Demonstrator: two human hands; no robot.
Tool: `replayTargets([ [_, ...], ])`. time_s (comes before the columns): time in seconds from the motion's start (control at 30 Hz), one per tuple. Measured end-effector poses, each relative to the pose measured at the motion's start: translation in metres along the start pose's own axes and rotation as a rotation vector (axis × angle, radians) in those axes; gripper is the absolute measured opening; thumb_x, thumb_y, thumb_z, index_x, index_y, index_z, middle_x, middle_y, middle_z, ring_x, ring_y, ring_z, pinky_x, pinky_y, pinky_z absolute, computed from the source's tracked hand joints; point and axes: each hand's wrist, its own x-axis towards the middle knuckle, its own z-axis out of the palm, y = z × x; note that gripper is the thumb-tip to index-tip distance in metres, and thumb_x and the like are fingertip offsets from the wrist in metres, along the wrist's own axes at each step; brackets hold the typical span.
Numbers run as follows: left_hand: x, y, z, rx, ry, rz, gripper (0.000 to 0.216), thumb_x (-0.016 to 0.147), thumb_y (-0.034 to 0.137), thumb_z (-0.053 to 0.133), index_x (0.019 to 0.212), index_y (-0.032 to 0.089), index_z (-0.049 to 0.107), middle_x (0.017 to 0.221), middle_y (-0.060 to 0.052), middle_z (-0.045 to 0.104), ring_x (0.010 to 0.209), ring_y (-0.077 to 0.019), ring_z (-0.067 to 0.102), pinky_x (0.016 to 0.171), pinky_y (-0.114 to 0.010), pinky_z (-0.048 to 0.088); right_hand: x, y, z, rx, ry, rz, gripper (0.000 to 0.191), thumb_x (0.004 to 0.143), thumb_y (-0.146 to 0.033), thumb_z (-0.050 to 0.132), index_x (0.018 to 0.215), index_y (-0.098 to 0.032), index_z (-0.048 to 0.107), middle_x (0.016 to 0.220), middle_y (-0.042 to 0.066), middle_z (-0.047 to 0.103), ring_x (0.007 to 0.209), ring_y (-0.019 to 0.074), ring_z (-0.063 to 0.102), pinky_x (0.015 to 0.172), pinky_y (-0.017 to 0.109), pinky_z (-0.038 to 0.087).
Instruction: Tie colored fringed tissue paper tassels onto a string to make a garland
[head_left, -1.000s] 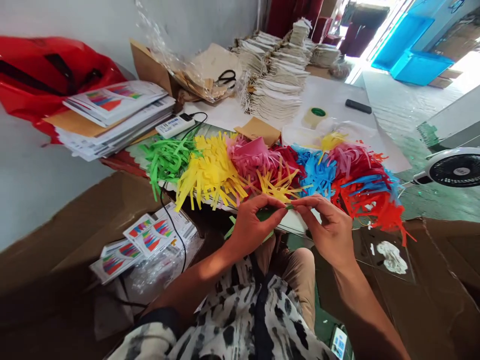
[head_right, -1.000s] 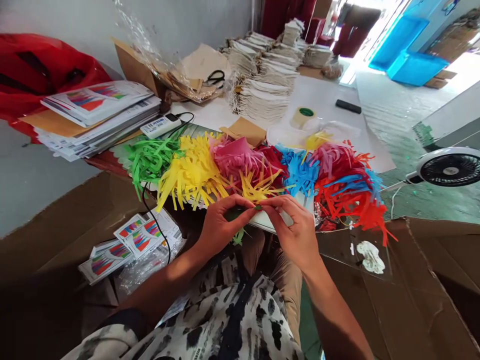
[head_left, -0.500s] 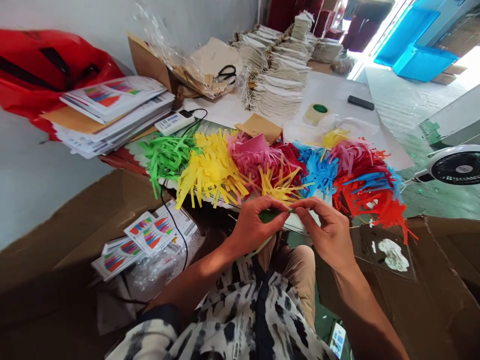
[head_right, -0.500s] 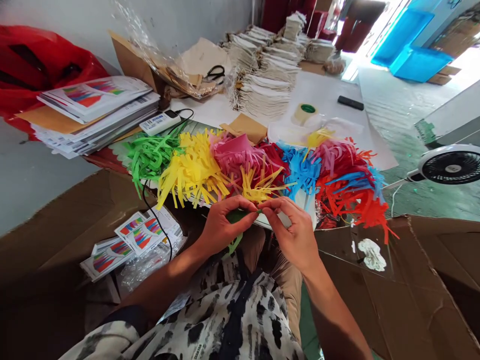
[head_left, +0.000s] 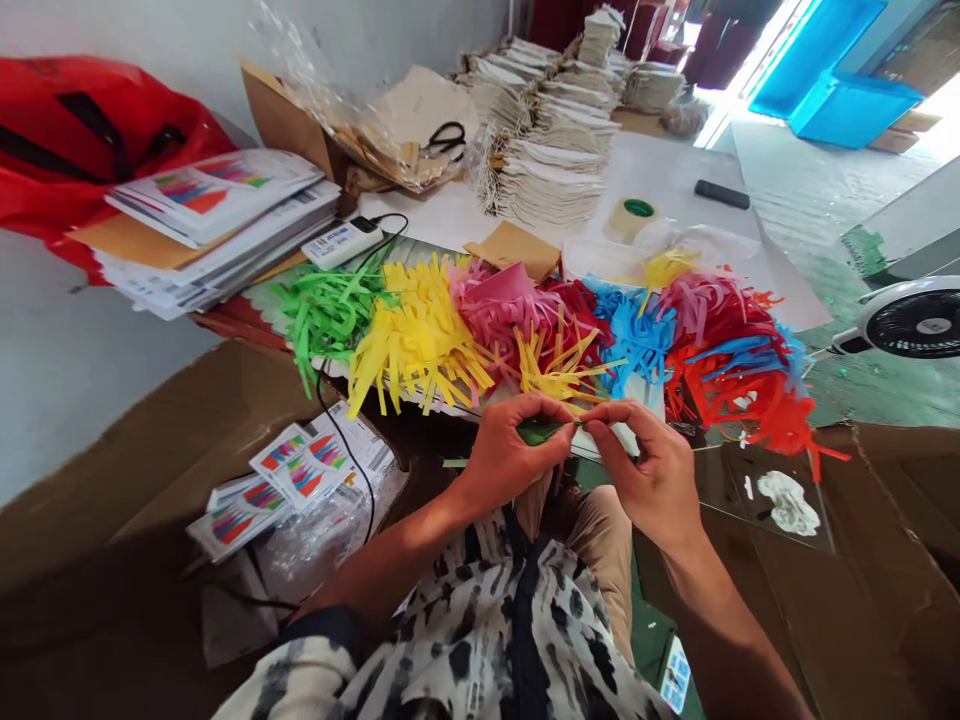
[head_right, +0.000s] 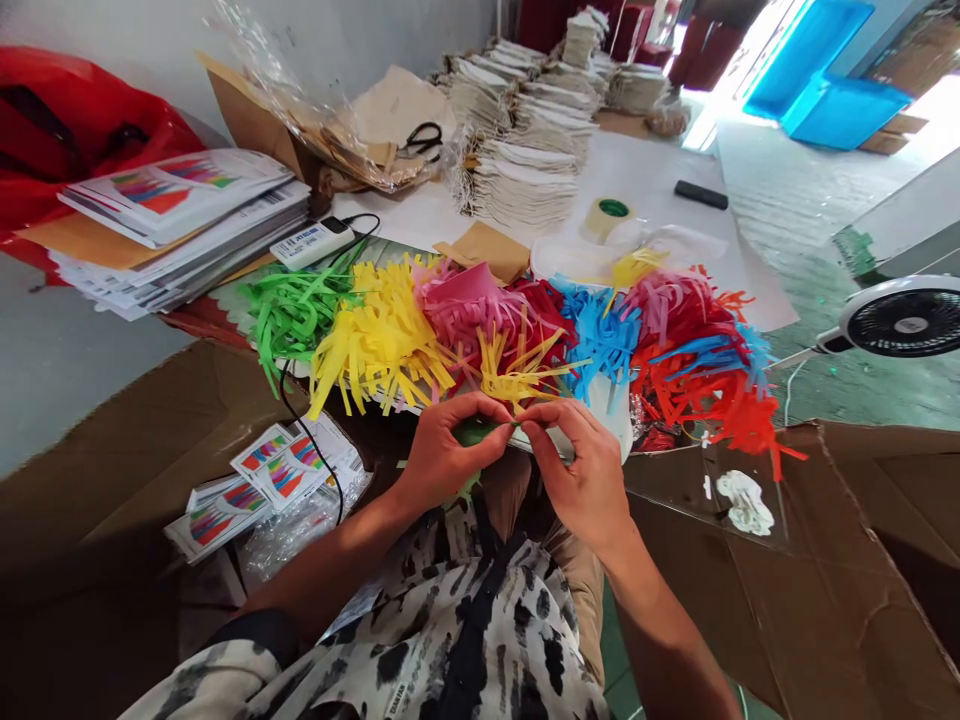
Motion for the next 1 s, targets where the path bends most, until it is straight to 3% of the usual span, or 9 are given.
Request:
replayTargets([
  [0.13, 0.000, 0.002, 0.002, -0.016, -0.013, 0.026, 0.012, 0.090, 0.030, 0.077, 0.091, 0.018, 0.078, 0.089, -0.002, 0.078, 0.081, -0.0143, 0.070, 0.079, -0.025, 0.054, -0.002, 0.004, 0.000, 0.013, 0.034, 0.021, 0.009, 0.103, -0.029, 0.063, 0.101, -0.024, 0.070, 0.094, 0.000, 0.071, 0.086, 0.0152, 0.066, 0.080, 0.028, 0.050],
  [0.37, 0.004, 0.000, 0.006, -0.076, -0.020, -0.065, 0.021, 0.088, 0.037, 0.078, 0.085, 0.016, 0.077, 0.081, -0.002, 0.076, 0.072, -0.0139, 0.066, 0.066, -0.024, 0.052, -0.003, 0.007, -0.004, 0.145, -0.013, 0.039, 0.012, 0.099, -0.026, 0.069, 0.107, -0.030, 0.078, 0.104, 0.001, 0.075, 0.096, 0.0178, 0.069, 0.087, 0.033, 0.053],
  [0.53, 0.003, 0.000, 0.005, -0.054, -0.028, 0.026, 0.015, 0.091, 0.032, 0.076, 0.089, 0.017, 0.078, 0.088, -0.004, 0.078, 0.083, -0.0162, 0.071, 0.080, -0.027, 0.056, -0.005, 0.009, -0.003, 0.193, -0.001, 0.099, 0.010, 0.098, -0.030, 0.072, 0.105, -0.028, 0.079, 0.102, 0.003, 0.076, 0.094, 0.0192, 0.070, 0.085, 0.034, 0.055],
  [0.7, 0.002, -0.002, 0.002, -0.077, -0.117, 0.030, 0.015, 0.093, 0.028, 0.075, 0.104, 0.019, 0.080, 0.104, -0.006, 0.080, 0.097, -0.0185, 0.073, 0.091, -0.029, 0.056, -0.007, 0.018, -0.004, 0.209, 0.113, 0.215, 0.012, 0.094, -0.036, 0.076, 0.098, -0.025, 0.077, 0.094, 0.002, 0.074, 0.085, 0.0169, 0.068, 0.077, 0.031, 0.053],
  [0.87, 0.004, -0.007, 0.007, -0.165, -0.065, -0.061, 0.026, 0.088, 0.035, 0.082, 0.109, 0.019, 0.077, 0.096, -0.005, 0.078, 0.089, -0.0172, 0.073, 0.085, -0.028, 0.058, -0.007, 0.021, -0.005, 0.173, 0.100, 0.185, 0.015, 0.094, -0.038, 0.075, 0.101, -0.024, 0.076, 0.098, 0.003, 0.074, 0.089, 0.0189, 0.067, 0.082, 0.034, 0.053],
  [1.0, 0.007, -0.010, 0.012, -0.216, -0.053, -0.063, 0.029, 0.086, 0.039, 0.085, 0.101, 0.018, 0.073, 0.096, -0.005, 0.077, 0.087, -0.0158, 0.072, 0.084, -0.028, 0.058, -0.009, 0.022, -0.003, 0.140, 0.056, 0.161, 0.015, 0.095, -0.036, 0.075, 0.104, -0.026, 0.076, 0.098, 0.002, 0.074, 0.091, 0.0186, 0.067, 0.086, 0.034, 0.053],
])
